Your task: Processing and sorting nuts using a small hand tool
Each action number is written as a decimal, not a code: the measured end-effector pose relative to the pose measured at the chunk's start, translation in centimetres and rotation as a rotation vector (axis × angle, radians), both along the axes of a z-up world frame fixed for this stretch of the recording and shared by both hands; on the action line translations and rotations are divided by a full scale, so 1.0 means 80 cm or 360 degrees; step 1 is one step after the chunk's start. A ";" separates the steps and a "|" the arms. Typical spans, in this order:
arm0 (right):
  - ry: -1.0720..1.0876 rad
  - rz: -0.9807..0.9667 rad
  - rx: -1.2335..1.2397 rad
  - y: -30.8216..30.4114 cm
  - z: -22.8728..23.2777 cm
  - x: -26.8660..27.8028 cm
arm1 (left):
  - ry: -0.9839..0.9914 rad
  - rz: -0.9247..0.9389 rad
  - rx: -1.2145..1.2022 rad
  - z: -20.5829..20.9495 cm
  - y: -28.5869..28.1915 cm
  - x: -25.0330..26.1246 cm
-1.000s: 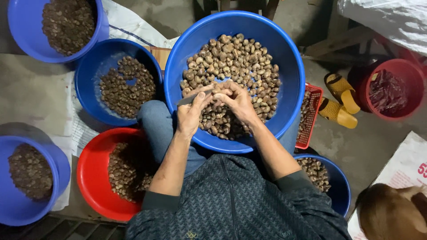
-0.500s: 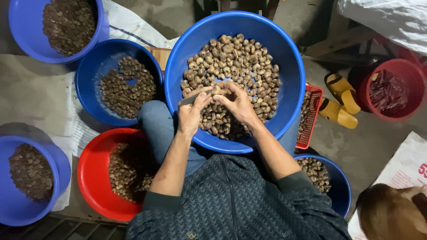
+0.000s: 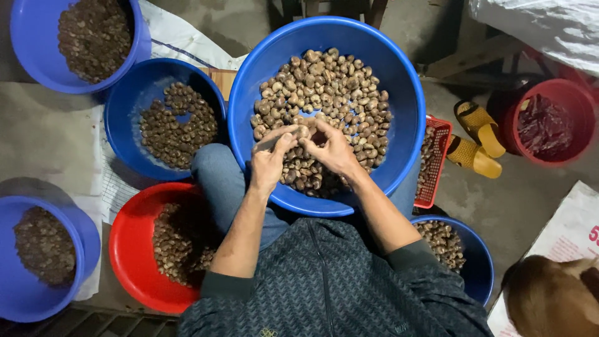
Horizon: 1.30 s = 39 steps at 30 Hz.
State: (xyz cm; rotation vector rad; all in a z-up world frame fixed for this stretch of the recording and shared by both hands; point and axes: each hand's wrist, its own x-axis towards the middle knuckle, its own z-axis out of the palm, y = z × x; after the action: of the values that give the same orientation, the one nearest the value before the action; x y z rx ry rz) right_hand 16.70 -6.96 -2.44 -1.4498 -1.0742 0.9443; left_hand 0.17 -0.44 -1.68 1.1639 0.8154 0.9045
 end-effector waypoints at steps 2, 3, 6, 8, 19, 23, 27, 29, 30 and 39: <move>-0.0045 0.0007 0.0003 0.001 -0.003 0.001 | 0.0074 -0.0036 0.0050 0.001 0.003 -0.003; -0.0088 0.0016 0.0006 0.003 -0.004 0.001 | 0.0149 -0.0069 0.0101 0.001 0.004 -0.005; -0.0142 0.0048 0.0030 0.006 0.015 0.003 | 0.0130 -0.0021 0.0083 -0.009 0.002 -0.002; -0.0168 0.0059 0.0031 0.004 0.008 0.003 | 0.0160 -0.0029 0.0103 0.006 0.002 -0.002; -0.0273 0.0060 -0.0078 -0.004 0.000 -0.003 | 0.0298 -0.0026 0.0051 0.001 0.007 -0.006; -0.0319 0.0033 -0.0054 0.001 -0.003 -0.001 | 0.0263 0.0001 -0.0064 0.004 0.004 -0.003; 0.0261 0.0022 -0.0253 -0.002 -0.015 -0.002 | 0.0131 0.0049 -0.0204 0.013 0.000 0.002; 0.0474 0.0022 -0.0269 0.002 -0.028 -0.002 | 0.0159 0.0040 -0.0170 -0.013 0.001 -0.007; 0.0683 0.0025 -0.0284 0.005 -0.035 -0.002 | 0.0184 0.0033 -0.0136 -0.026 0.003 -0.010; 0.1175 0.0027 -0.0289 0.006 -0.044 -0.002 | 0.0253 0.0030 0.0056 0.004 0.003 -0.006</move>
State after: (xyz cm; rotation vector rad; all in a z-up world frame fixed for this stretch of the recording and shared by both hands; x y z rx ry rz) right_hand 16.53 -6.49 -5.99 -1.0774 -0.4598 1.4627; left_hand -0.28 -0.20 -1.33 1.2729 0.9431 0.8523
